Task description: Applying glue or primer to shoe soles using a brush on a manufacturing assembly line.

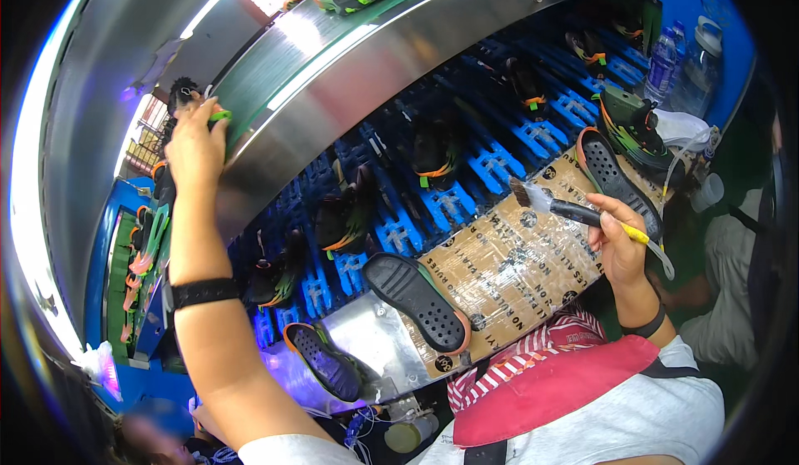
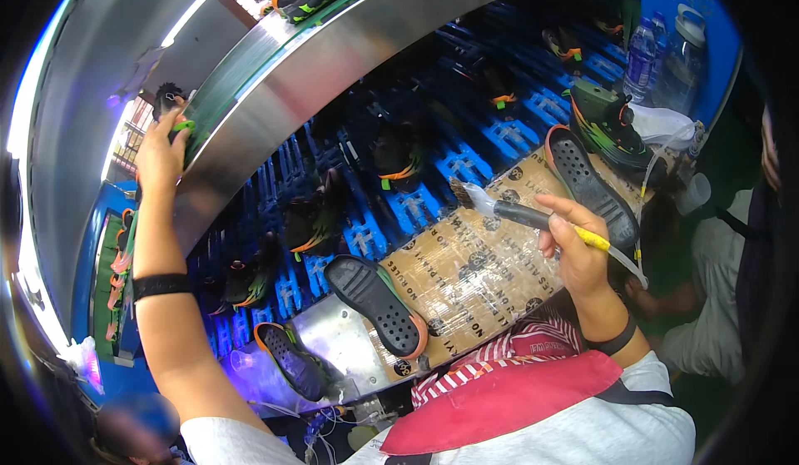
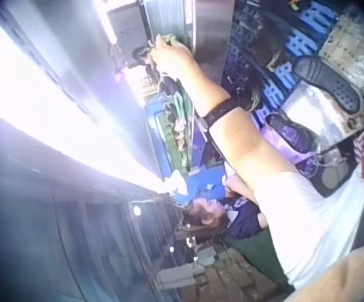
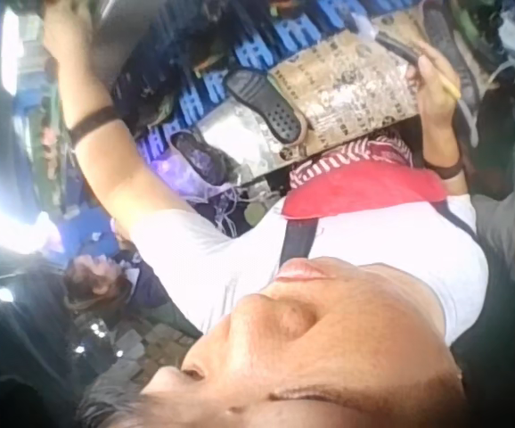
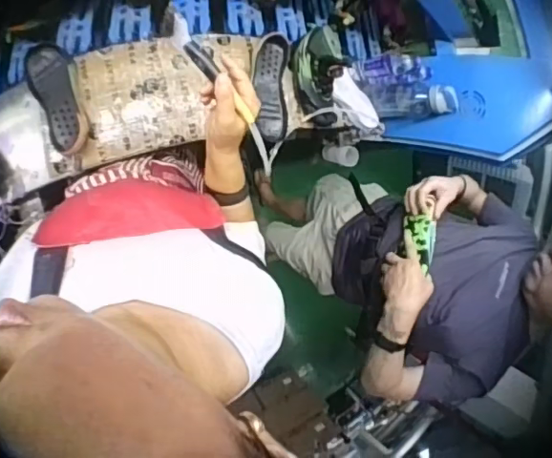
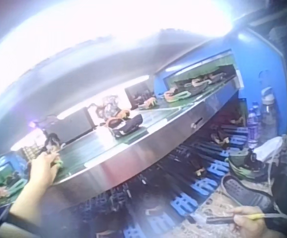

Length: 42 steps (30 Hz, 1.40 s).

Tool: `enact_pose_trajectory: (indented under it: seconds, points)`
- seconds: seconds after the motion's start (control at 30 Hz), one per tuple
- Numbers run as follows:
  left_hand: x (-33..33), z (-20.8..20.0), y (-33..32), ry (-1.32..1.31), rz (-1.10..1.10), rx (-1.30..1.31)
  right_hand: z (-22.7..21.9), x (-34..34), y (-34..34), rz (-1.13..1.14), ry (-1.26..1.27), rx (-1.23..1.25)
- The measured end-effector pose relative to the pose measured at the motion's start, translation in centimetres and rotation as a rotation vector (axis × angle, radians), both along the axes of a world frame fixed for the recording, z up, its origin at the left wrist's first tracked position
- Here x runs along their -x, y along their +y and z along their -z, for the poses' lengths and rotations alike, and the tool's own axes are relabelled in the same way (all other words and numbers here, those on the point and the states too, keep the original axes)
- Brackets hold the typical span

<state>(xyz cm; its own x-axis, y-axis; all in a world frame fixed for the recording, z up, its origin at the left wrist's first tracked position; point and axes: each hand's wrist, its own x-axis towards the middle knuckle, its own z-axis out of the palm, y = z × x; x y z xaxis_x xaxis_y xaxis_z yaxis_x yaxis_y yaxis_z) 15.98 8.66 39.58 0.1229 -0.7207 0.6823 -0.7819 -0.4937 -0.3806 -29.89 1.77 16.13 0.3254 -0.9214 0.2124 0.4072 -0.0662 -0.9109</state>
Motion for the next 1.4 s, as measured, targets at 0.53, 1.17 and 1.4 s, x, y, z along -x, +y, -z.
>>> enact_pose_trajectory:
  seconds: [0.53,1.17,1.4]
  points:
    - [-9.4,0.7,12.0,-0.008,-0.756,0.194,-0.1,-1.4,0.0,-0.217,-0.299,-0.198]
    - [22.2,31.6,17.0,1.459,-0.352,0.001,1.3,-0.6,1.1,-0.218,-0.245,-0.154]
    - [21.1,32.5,19.3,1.84,-0.213,0.31,1.5,0.0,1.1,-0.384,-0.168,-0.139]
